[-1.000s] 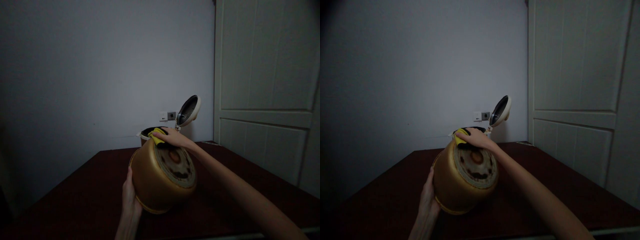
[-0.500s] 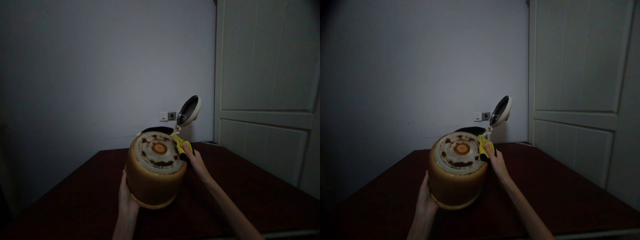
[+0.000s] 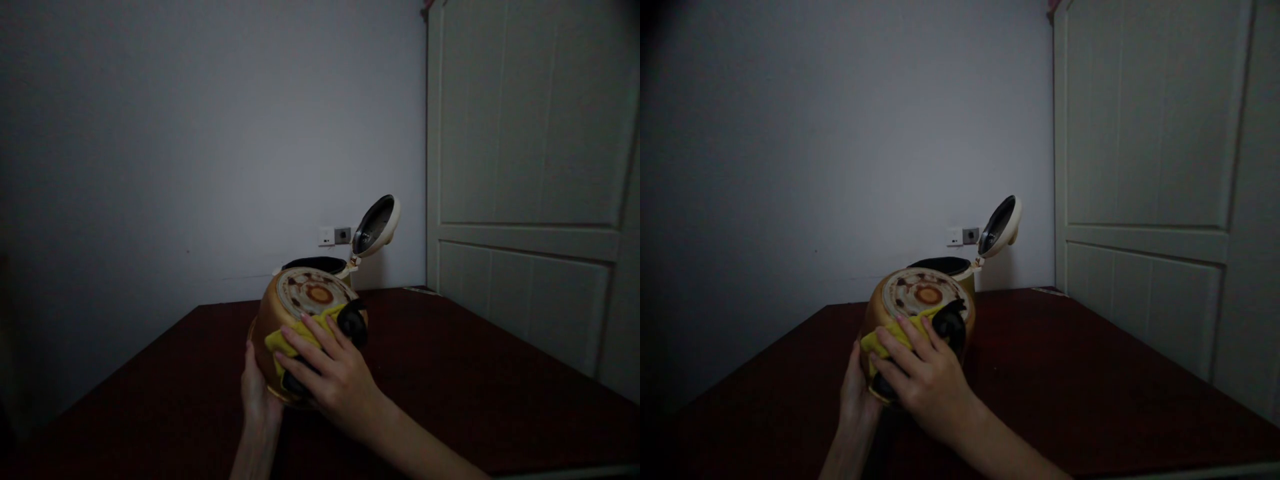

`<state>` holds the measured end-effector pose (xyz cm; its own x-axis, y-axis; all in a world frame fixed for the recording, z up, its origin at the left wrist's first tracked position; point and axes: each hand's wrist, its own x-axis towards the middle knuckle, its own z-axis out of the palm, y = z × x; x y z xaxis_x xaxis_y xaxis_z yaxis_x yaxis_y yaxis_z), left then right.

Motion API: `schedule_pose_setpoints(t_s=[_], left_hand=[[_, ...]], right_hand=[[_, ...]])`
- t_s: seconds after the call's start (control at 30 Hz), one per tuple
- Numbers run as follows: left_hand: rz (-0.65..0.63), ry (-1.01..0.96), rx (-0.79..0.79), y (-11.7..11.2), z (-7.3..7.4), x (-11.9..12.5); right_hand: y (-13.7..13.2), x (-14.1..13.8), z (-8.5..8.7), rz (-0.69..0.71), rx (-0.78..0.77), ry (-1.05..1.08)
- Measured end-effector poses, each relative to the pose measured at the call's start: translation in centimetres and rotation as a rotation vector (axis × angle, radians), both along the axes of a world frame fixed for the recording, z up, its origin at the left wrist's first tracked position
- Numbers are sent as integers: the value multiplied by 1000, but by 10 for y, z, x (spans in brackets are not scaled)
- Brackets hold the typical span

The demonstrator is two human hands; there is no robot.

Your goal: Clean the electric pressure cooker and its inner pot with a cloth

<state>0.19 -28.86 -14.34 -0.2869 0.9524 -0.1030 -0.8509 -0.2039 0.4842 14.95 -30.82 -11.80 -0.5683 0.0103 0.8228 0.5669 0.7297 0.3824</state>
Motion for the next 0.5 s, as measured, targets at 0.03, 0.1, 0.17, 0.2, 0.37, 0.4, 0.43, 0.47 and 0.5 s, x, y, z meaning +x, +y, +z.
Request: schedule_pose_setpoints(t_s=[0.03,0.1,0.17,0.2,0.37,0.4,0.43,0.47,0.5], left_hand=[[60,30,-29,-2,2,1],[172,96,-77,-5,5,4],[218,151,-79,-7,6,7],[220,169,-80,-7,5,8],[177,240,-99,-11,-1,10],[163,264,-85,-13,-3,10],[149,290,-70,-15,-5,9],[130,311,-64,-17,-6,8],[102,324,-63,-18,-7,8]], right_hand=[[0,-2,12,11,-15,-64],[4,-6,37,64,-84,-197],[11,-9,64,143,-168,-329],[16,-10,77,178,-203,-386],[46,-18,127,49,-530,-481],[52,-17,134,2,-639,-471],[60,-16,139,-20,-762,-463],[67,-14,143,-12,-896,-459],[74,-11,146,18,-1031,-454]])
